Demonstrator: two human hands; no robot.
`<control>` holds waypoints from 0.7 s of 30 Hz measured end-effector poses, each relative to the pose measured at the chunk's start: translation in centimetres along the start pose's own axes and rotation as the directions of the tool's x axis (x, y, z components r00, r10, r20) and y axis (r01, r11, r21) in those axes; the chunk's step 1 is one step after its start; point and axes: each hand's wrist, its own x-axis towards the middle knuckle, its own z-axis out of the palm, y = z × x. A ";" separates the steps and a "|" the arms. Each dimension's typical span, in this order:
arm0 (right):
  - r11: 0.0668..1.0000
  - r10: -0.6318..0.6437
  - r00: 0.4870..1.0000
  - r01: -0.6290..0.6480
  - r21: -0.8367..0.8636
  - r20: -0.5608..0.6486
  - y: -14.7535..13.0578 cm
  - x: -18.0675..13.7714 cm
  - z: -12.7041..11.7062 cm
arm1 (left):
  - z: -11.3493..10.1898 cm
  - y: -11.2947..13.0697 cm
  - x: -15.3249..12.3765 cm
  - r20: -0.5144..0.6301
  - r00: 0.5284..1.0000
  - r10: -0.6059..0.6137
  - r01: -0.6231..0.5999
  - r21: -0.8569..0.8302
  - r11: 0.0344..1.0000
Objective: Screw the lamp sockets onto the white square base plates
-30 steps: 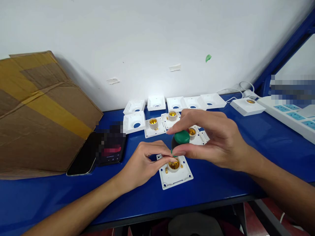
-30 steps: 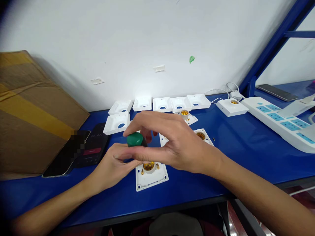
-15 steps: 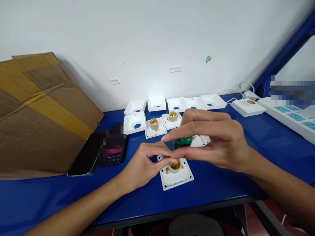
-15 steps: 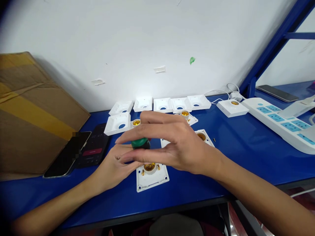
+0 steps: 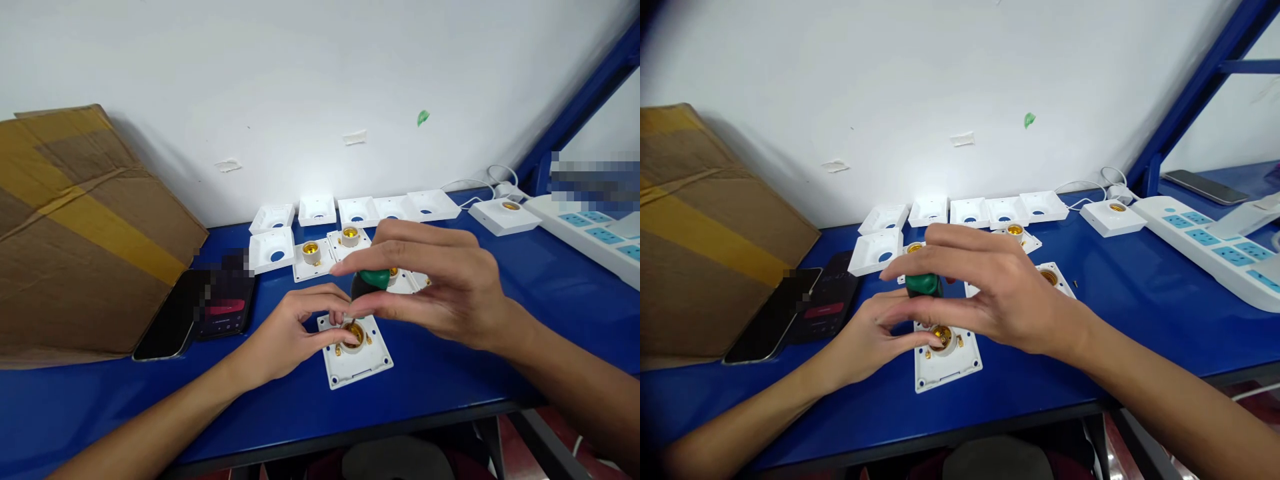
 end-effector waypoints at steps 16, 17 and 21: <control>0.994 -0.069 0.997 0.066 0.089 0.033 -0.2 0.3 1.0 | -0.2 0.1 0.2 0.075 0.994 -0.079 0.084 -0.057 0.995; 0.989 -0.086 0.995 0.078 0.126 0.054 -0.1 0.4 0.9 | -0.2 0.2 0.2 0.082 0.992 -0.097 0.104 -0.080 0.991; 0.964 -0.114 0.987 0.082 0.254 0.112 -0.2 0.4 0.7 | -0.4 0.4 0.3 0.112 0.985 -0.128 0.138 -0.082 0.987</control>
